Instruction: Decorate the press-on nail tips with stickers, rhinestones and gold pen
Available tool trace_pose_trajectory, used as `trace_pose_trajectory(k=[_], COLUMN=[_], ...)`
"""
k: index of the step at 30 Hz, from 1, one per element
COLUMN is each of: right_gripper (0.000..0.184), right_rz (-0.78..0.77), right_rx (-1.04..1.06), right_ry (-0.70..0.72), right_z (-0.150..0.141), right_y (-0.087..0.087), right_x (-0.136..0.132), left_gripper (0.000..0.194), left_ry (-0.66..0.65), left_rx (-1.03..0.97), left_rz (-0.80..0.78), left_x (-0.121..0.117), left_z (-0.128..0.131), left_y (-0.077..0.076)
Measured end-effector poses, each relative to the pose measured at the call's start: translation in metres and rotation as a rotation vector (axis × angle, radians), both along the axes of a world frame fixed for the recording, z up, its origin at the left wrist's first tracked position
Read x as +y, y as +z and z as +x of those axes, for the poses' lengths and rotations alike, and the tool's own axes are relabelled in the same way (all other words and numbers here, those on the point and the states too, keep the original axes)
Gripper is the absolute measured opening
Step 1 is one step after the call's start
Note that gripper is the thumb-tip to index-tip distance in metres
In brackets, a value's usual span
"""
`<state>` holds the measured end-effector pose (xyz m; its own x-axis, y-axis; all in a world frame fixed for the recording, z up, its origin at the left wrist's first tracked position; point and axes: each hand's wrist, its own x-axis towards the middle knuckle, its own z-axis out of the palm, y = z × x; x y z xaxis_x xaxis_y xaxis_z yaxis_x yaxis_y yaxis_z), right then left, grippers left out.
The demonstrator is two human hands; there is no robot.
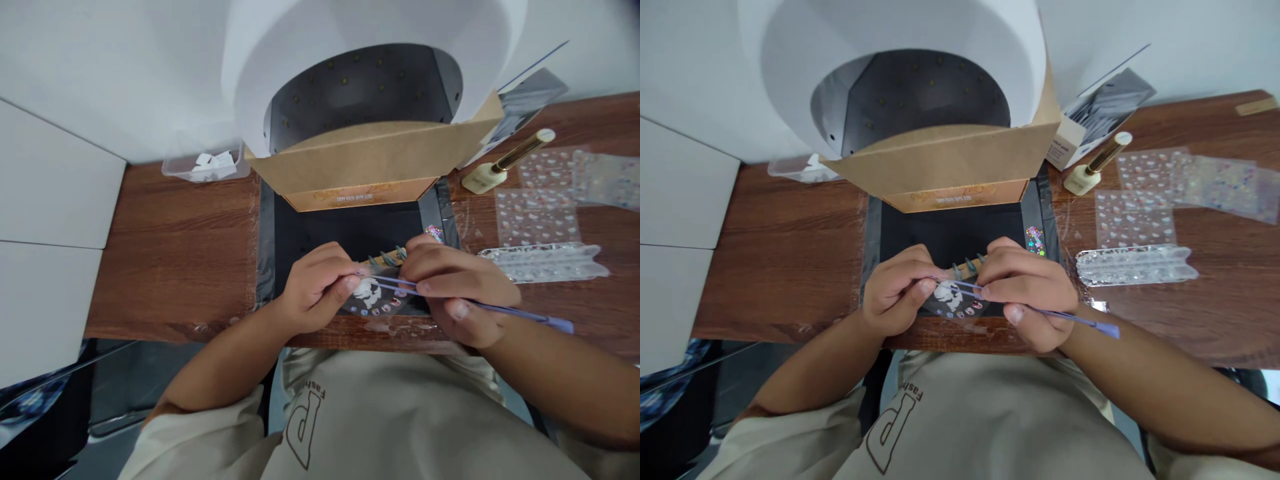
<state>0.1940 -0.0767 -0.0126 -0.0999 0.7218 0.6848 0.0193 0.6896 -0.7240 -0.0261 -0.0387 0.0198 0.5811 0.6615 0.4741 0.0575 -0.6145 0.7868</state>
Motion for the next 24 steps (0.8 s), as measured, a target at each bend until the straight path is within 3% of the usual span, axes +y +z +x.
trace_pose_trajectory(k=[5, 13, 24], right_gripper=[0.026, 0.025, 0.029], right_rz=[0.083, 0.057, 0.014], right_rx=[0.093, 0.118, 0.162], right_ry=[0.006, -0.010, 0.095], right_z=[-0.0058, -0.0069, -0.0048], right_y=[0.0005, -0.0002, 0.0013], right_x=[0.0025, 0.0037, 0.0066], left_gripper=[0.017, 0.011, 0.010], left_ry=[0.013, 0.049, 0.081], left_rx=[0.021, 0.083, 0.127], left_rz=[-0.011, 0.029, 0.040], left_x=[-0.0010, -0.0019, -0.0024], left_z=[-0.0013, -0.0017, 0.0001], left_y=[0.0000, 0.0032, 0.0031])
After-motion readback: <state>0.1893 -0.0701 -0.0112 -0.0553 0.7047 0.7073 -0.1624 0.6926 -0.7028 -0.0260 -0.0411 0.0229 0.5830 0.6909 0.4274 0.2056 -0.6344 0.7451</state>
